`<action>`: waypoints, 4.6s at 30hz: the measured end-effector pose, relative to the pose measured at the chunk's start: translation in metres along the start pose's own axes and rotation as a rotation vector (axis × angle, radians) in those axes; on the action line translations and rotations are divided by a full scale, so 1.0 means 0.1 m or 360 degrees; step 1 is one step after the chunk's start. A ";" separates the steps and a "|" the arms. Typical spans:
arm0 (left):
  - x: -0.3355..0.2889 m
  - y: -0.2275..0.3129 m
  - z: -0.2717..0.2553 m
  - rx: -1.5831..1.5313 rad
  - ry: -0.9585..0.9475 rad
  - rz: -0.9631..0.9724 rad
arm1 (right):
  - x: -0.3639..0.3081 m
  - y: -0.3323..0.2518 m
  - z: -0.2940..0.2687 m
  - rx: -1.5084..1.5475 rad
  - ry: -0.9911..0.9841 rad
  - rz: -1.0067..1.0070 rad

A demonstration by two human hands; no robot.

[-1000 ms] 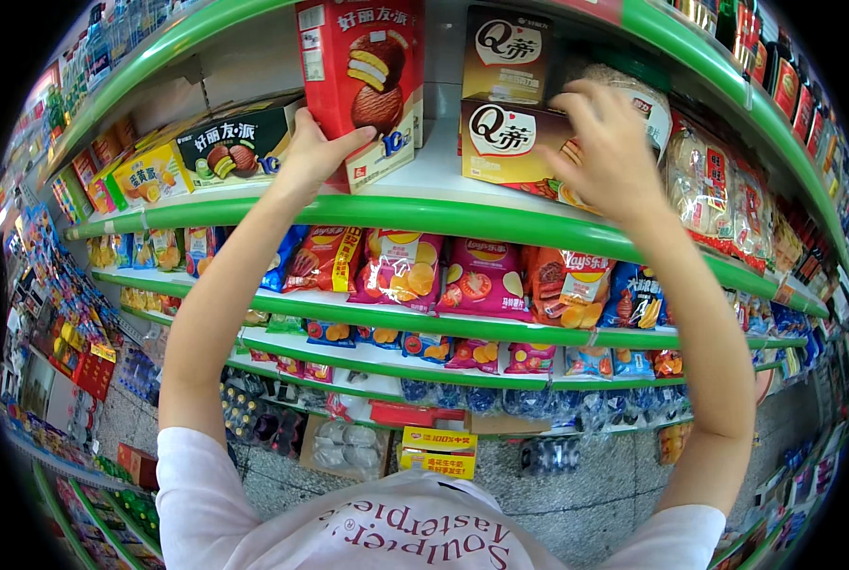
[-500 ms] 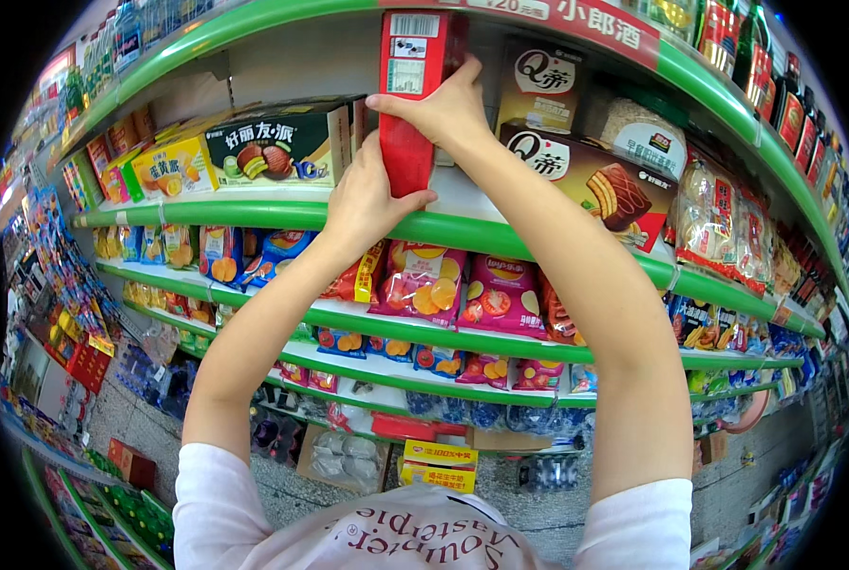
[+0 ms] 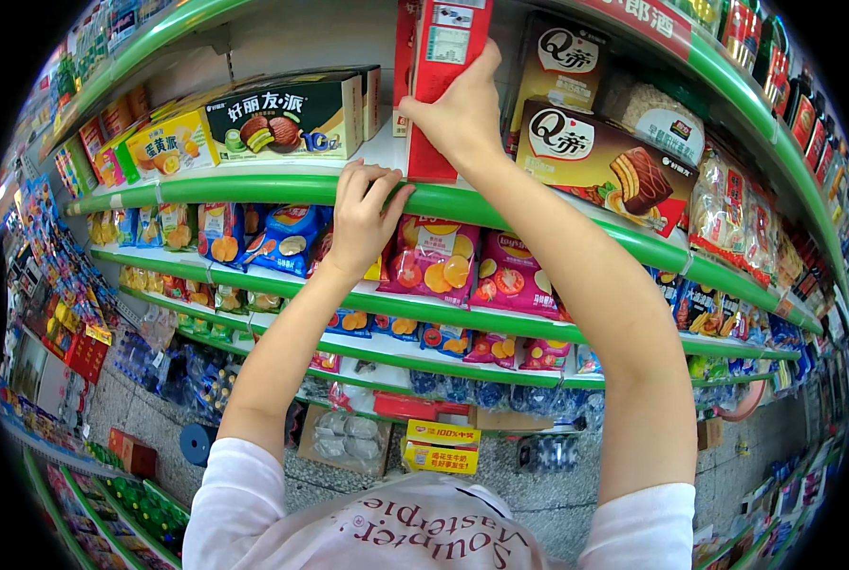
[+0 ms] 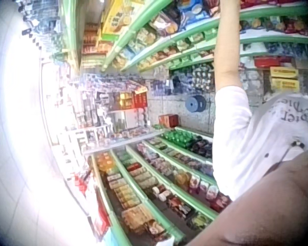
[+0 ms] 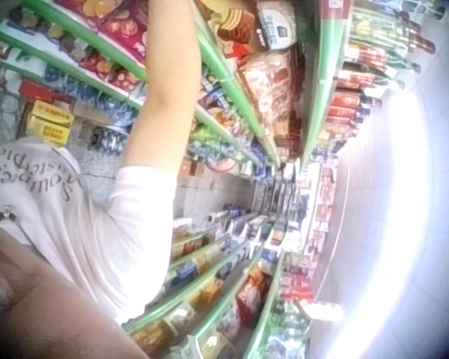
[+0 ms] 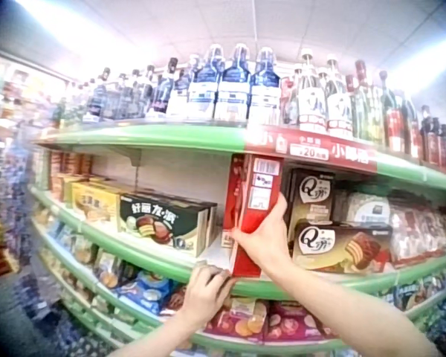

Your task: The person restocks a convenience store shelf by picking up boxes of snacks and cans of chips from the floor and placing them onto the shelf. They arrange the items by type and brand, filling empty spaces and aligning the products neatly.

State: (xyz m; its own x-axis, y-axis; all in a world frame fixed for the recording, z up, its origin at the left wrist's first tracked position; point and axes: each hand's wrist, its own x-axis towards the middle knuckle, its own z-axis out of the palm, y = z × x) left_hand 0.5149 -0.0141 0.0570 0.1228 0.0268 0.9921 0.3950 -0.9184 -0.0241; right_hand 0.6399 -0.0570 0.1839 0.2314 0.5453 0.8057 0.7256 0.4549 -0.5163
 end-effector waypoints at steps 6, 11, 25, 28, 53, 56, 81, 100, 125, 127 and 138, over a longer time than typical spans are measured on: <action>-0.09 0.00 0.09 0.0014 0.0121 0.0033 | 0.02 0.41 -0.02 0.0311 0.0280 0.0022; -0.11 -0.02 0.09 0.0031 0.0145 0.0054 | 0.04 0.48 -0.12 0.0584 0.0128 0.0019; 0.06 -0.05 -0.02 -0.0066 -0.0073 -0.0030 | 0.06 0.53 -0.39 0.0817 -0.0322 0.0187; 0.09 -0.05 -0.05 -0.0091 -0.0139 -0.0078 | 0.11 0.53 -0.52 0.0943 -0.0404 0.0333; 0.92 -0.28 0.19 -0.0956 -0.0344 -0.1190 | 0.32 0.50 -0.33 0.1544 -0.0284 0.1035; 0.96 -0.19 0.10 -0.0925 -0.0301 -0.1213 | 0.23 0.45 -0.35 0.1504 -0.0257 0.1024; -0.18 0.94 -1.61 -0.1325 -0.0674 -0.2081 | -2.07 0.44 -0.86 0.1411 -0.0995 0.1040; -1.41 1.72 -1.44 0.0167 -0.0921 -0.1029 | -3.39 0.97 -1.35 0.0343 -0.0512 0.0165; -1.54 1.71 -1.19 -0.1008 -0.1039 -0.2293 | -3.41 1.39 -1.71 0.0889 -0.0594 0.1320; -1.57 1.66 -1.15 -0.0943 -0.0997 -0.2423 | -3.41 1.41 -1.62 0.0956 -0.0600 0.1529; -1.74 1.38 -1.29 -0.1065 -0.0631 -0.2489 | -3.56 1.25 -1.42 0.1187 -0.0373 0.1648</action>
State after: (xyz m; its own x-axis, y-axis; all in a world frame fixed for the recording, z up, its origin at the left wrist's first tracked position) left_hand 0.4305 -0.1965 -0.1031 0.2619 0.9631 -0.0611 -0.0505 0.0769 0.9958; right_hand 0.7406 -0.2944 -0.1267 0.2911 0.9521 -0.0935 -0.2724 -0.0112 -0.9621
